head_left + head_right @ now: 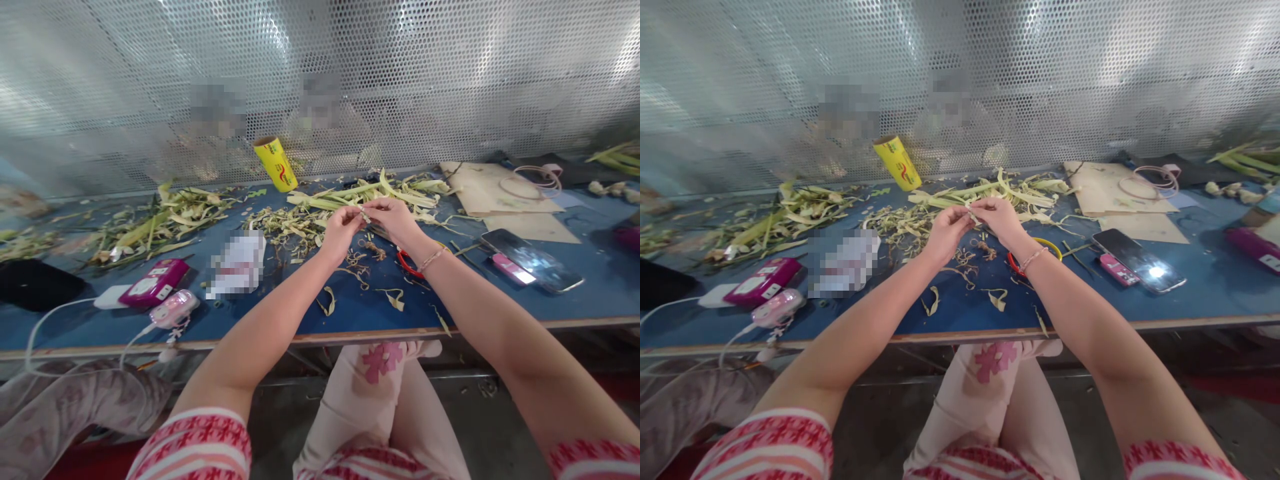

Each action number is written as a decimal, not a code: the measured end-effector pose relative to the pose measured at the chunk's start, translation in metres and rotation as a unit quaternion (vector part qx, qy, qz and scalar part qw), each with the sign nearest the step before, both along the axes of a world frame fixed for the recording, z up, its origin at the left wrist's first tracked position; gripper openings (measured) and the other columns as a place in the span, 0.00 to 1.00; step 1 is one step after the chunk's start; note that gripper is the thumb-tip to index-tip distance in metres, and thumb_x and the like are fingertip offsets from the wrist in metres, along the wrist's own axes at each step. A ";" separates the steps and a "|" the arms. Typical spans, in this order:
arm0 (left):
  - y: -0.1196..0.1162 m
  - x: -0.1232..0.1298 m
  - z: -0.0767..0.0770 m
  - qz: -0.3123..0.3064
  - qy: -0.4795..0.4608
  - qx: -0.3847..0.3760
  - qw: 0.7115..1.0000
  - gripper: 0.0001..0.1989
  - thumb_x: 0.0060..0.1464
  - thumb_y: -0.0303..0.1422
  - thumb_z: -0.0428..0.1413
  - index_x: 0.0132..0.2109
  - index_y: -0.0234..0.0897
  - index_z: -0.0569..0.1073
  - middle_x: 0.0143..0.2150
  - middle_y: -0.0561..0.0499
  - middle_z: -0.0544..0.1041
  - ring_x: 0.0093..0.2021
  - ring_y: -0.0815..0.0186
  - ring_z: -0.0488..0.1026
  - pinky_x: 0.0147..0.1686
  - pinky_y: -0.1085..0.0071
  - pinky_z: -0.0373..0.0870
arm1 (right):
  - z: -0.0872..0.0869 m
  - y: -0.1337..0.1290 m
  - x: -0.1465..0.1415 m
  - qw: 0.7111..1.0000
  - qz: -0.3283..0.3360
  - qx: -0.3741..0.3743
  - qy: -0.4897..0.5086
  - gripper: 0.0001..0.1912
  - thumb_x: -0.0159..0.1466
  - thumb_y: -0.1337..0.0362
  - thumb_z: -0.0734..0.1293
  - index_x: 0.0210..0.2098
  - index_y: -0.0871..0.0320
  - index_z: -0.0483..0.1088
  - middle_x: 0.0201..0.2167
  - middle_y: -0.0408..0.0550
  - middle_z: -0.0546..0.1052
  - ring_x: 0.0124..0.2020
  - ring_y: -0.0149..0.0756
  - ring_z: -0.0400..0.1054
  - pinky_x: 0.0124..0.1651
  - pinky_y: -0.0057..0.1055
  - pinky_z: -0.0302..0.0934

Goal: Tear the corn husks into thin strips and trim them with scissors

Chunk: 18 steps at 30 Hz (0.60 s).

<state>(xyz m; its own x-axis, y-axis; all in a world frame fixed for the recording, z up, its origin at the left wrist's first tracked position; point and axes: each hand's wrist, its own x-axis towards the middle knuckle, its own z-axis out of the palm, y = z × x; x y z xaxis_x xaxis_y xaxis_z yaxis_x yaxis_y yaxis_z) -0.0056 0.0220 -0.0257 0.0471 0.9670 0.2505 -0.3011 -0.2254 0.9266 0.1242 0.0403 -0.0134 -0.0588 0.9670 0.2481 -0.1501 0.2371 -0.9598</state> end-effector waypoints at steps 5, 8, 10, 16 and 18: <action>-0.001 0.000 0.001 0.005 -0.007 -0.004 1.000 0.03 0.52 0.24 0.57 0.34 0.34 0.71 0.31 0.54 0.74 0.32 0.74 0.72 0.43 0.70 0.73 | -0.001 0.002 0.000 1.000 0.012 0.004 -0.001 0.09 0.46 0.63 0.78 0.25 0.57 0.77 0.27 0.45 0.78 0.32 0.32 0.71 0.43 0.34 0.67; -0.001 0.001 0.003 0.020 -0.005 -0.015 1.000 0.04 0.51 0.23 0.58 0.34 0.35 0.70 0.30 0.56 0.73 0.31 0.74 0.72 0.41 0.72 0.73 | 0.001 -0.001 -0.001 1.000 0.014 -0.004 0.002 0.08 0.50 0.61 0.76 0.25 0.57 0.76 0.27 0.45 0.78 0.33 0.33 0.71 0.42 0.33 0.66; -0.001 0.002 0.004 0.032 -0.007 -0.022 0.999 0.05 0.51 0.23 0.58 0.33 0.35 0.69 0.29 0.57 0.72 0.30 0.74 0.71 0.40 0.72 0.73 | 0.003 -0.002 -0.002 1.000 0.015 -0.013 0.010 0.08 0.53 0.60 0.73 0.28 0.57 0.75 0.28 0.44 0.76 0.33 0.32 0.71 0.41 0.32 0.66; 0.000 0.004 0.005 0.054 -0.032 -0.040 0.997 0.05 0.52 0.23 0.56 0.32 0.36 0.68 0.28 0.57 0.71 0.29 0.75 0.70 0.41 0.73 0.73 | 0.004 -0.001 -0.005 0.997 -0.026 -0.073 0.032 0.08 0.59 0.61 0.69 0.30 0.55 0.66 0.27 0.40 0.70 0.27 0.27 0.67 0.37 0.29 0.65; 0.000 0.004 0.004 0.058 -0.036 -0.037 0.997 0.05 0.53 0.24 0.56 0.33 0.37 0.68 0.28 0.57 0.70 0.30 0.75 0.70 0.41 0.73 0.73 | 0.001 0.000 -0.006 0.994 -0.017 -0.103 0.016 0.11 0.61 0.58 0.68 0.28 0.55 0.64 0.26 0.40 0.69 0.25 0.27 0.65 0.35 0.30 0.65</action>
<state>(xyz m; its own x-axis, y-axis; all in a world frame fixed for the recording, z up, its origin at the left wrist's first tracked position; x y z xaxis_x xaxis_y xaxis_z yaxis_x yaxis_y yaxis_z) -0.0021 0.0225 -0.0213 -0.0814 0.9808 0.1774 -0.3429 -0.1947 0.9190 0.1183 0.0408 -0.0125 -0.0208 0.9987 0.0461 -0.1775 0.0417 -0.9832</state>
